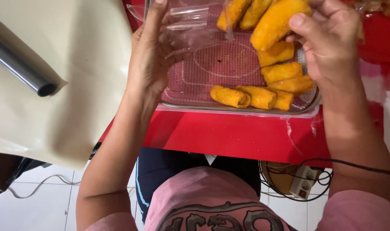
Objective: The person packages fried rolls by placing one roll into a small plastic bag and then folding the bag closed.
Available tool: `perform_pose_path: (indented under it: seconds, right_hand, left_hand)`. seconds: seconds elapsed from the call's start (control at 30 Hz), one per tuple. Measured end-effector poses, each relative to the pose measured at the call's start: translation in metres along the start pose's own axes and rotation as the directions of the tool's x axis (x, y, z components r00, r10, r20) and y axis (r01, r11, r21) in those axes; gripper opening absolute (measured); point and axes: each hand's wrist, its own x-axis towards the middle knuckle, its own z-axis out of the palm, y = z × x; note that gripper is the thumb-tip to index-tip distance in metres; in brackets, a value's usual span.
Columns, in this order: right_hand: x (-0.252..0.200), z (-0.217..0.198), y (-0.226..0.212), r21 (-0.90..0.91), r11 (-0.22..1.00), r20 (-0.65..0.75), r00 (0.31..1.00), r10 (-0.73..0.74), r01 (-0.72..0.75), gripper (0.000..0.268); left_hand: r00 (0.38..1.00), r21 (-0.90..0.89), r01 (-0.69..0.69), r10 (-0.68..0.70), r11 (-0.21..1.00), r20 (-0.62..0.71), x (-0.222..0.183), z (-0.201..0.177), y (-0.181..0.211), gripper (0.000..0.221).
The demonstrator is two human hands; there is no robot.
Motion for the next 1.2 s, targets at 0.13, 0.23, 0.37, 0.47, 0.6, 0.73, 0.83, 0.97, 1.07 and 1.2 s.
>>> perform_pose_path:
  seconds: [0.13,0.23,0.37,0.47,0.6,0.73,0.83,0.97,1.07,1.2]
  right_hand:
    - [-0.007,0.011,-0.008,0.131,0.99,-0.016,0.998,-0.054,0.056,0.041]
    - [-0.008,0.02,-0.007,0.197,0.972,0.011,0.991,-0.136,0.131,0.042]
    - [-0.011,0.034,-0.015,0.178,0.976,0.038,0.99,-0.136,0.127,0.041]
    - [-0.011,0.037,-0.013,0.198,0.973,0.036,0.991,-0.129,0.119,0.04]
    - [-0.009,0.035,-0.006,0.235,0.958,0.022,0.985,-0.172,0.162,0.042]
    - [-0.004,0.039,-0.003,0.188,0.952,-0.012,0.97,-0.243,0.241,0.047]
    - [-0.001,0.043,-0.004,0.229,0.94,-0.009,0.966,-0.258,0.253,0.045]
    - [-0.002,0.044,-0.017,0.091,0.984,0.065,0.985,-0.158,0.151,0.045]
    - [-0.001,0.04,-0.02,0.07,0.988,0.095,0.985,-0.145,0.138,0.042]
    - [-0.003,0.04,-0.03,0.151,0.987,0.011,0.998,-0.064,0.061,0.041]
  left_hand:
    - [1.0,0.006,-0.011,0.011,1.0,0.023,-0.008,0.013,0.0,0.06]
    - [1.0,0.007,-0.021,0.021,1.0,0.004,-0.012,0.019,-0.002,0.061]
    - [0.998,-0.003,-0.033,0.033,0.999,0.05,-0.017,0.023,0.001,0.067]
    - [0.999,-0.032,-0.019,0.02,0.999,0.039,-0.018,0.027,0.004,0.082]
    - [0.996,-0.105,0.082,-0.079,0.991,0.031,-0.022,0.034,0.014,0.097]
    - [0.993,-0.141,0.055,-0.04,0.988,0.108,-0.011,0.026,0.002,0.075]
    - [0.977,-0.139,-0.091,0.115,0.986,0.178,-0.006,0.028,-0.008,0.061]
    - [0.973,-0.017,-0.172,0.172,0.985,0.153,-0.002,0.028,-0.016,0.058]
    - [0.952,0.036,-0.231,0.218,0.972,0.216,-0.002,0.023,-0.017,0.06]
    - [0.802,-0.058,-0.273,0.26,0.96,0.538,0.004,0.004,-0.023,0.056]
